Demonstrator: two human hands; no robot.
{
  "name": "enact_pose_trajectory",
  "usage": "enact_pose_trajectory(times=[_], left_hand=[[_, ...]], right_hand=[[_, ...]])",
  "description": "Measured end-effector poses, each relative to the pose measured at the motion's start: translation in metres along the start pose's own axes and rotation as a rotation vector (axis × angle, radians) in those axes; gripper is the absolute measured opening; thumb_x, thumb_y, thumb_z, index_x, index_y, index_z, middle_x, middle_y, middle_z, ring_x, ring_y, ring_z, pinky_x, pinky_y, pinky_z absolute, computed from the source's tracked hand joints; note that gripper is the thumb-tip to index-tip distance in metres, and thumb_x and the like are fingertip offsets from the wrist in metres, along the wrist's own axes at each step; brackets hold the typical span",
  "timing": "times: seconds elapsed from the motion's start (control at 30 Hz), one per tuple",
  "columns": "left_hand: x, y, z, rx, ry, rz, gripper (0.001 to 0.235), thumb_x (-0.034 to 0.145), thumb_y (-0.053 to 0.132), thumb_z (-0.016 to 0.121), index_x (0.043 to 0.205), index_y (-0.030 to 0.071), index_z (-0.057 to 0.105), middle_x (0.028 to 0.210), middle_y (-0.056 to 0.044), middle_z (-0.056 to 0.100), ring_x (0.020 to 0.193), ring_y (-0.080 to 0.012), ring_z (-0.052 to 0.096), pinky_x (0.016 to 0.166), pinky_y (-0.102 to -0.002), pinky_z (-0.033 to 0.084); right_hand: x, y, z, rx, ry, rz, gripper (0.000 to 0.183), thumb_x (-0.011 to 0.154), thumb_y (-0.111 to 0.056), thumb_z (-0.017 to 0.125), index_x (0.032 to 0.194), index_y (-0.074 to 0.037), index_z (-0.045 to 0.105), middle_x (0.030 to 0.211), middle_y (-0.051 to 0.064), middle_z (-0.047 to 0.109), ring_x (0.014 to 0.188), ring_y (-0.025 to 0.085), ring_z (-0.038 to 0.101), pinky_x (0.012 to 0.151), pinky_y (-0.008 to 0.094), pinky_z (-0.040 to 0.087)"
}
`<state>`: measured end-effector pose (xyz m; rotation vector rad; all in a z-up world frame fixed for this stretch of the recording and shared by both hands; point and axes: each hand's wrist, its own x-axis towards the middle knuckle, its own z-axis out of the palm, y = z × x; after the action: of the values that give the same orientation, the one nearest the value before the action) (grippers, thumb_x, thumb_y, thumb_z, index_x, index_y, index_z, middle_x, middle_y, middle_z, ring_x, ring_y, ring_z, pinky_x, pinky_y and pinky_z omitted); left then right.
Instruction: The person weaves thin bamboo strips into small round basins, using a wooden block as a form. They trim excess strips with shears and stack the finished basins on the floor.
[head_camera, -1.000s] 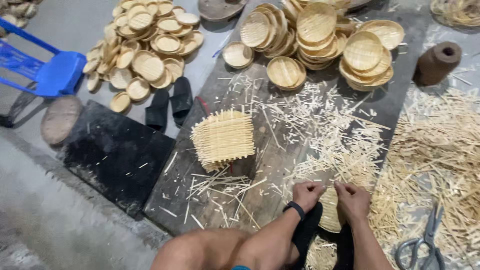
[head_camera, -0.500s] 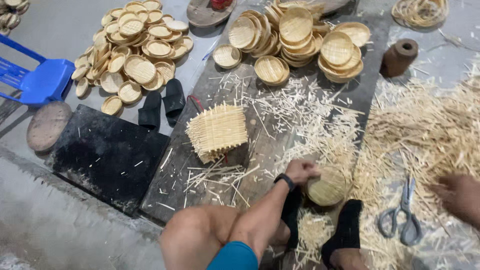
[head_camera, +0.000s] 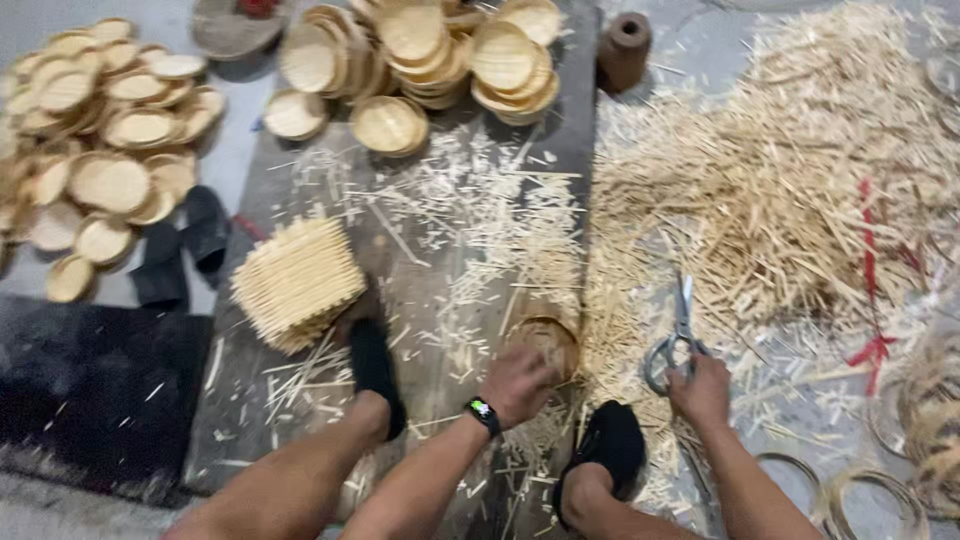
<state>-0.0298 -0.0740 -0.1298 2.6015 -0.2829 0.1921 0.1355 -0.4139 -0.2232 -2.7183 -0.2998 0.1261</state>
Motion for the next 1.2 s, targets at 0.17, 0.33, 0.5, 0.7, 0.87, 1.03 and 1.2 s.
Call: enact_pose_trajectory(times=[0.17,0.33,0.5,0.7,0.87,1.03,1.2], left_hand=[[0.032,-0.020,-0.006,-0.167,0.025,-0.071,0.078,0.074,0.012,0.082,0.147,0.025,0.056,0.159,-0.017,0.047,0.137,-0.0395,0.053,0.110,-0.045,0.052],[0.048,-0.029,0.003,-0.290,0.101,-0.094,0.078,0.079,0.015,0.085,0.149,0.026,0.051,0.160,-0.025,0.035,0.145,-0.0443,0.041,0.115,-0.052,0.043],[0.063,-0.051,0.029,-0.305,0.371,-0.150,0.077,0.086,0.012,0.081,0.152,0.035,0.048,0.166,-0.018,0.034,0.150,-0.0382,0.042,0.122,-0.050,0.045],[0.067,-0.050,0.024,-0.344,0.256,-0.326,0.078,0.076,0.012,0.088,0.143,0.036,0.056,0.158,-0.018,0.039,0.139,-0.0412,0.046,0.114,-0.049,0.042],[0.069,-0.008,0.016,-0.375,0.408,-0.393,0.083,0.068,0.013,0.094,0.141,0.031,0.060,0.145,-0.012,0.053,0.131,-0.0368,0.056,0.109,-0.047,0.050],[0.066,-0.006,0.014,-0.243,0.372,-0.355,0.084,0.065,0.008,0.091,0.140,0.029,0.059,0.148,-0.017,0.049,0.129,-0.0406,0.054,0.106,-0.050,0.047],[0.058,-0.024,0.021,-0.338,0.283,-0.229,0.090,0.068,0.001,0.086,0.146,0.032,0.055,0.154,-0.015,0.048,0.137,-0.0402,0.052,0.113,-0.049,0.046]], right_hand=[[0.021,0.010,0.024,0.052,-0.006,0.192,0.075,0.066,-0.030,0.089,0.126,0.003,0.058,0.117,0.030,0.062,0.113,0.047,0.058,0.097,0.050,0.048],[0.030,0.035,0.043,0.078,-0.128,0.391,0.068,0.068,-0.024,0.087,0.123,0.006,0.061,0.103,0.028,0.071,0.098,0.043,0.070,0.086,0.047,0.055],[0.009,0.038,0.023,0.722,-0.477,0.673,0.064,0.059,-0.035,0.093,0.101,0.009,0.074,0.085,0.019,0.076,0.067,0.027,0.071,0.061,0.040,0.057],[-0.041,-0.043,-0.047,0.193,-0.396,0.378,0.063,0.079,-0.053,0.082,0.103,0.005,0.070,0.081,0.019,0.071,0.073,0.030,0.069,0.068,0.042,0.056],[-0.023,-0.114,-0.064,0.039,-0.280,-0.126,0.056,0.082,-0.050,0.076,0.109,-0.001,0.071,0.096,0.023,0.066,0.092,0.039,0.062,0.078,0.051,0.053],[0.004,-0.141,-0.053,-0.273,-0.547,0.172,0.048,0.088,-0.044,0.067,0.109,-0.002,0.065,0.103,0.022,0.066,0.094,0.036,0.064,0.071,0.049,0.060],[0.009,-0.112,-0.066,-0.287,-0.248,-0.189,0.043,0.087,-0.044,0.071,0.097,-0.002,0.066,0.096,0.021,0.065,0.091,0.039,0.065,0.074,0.054,0.054]])
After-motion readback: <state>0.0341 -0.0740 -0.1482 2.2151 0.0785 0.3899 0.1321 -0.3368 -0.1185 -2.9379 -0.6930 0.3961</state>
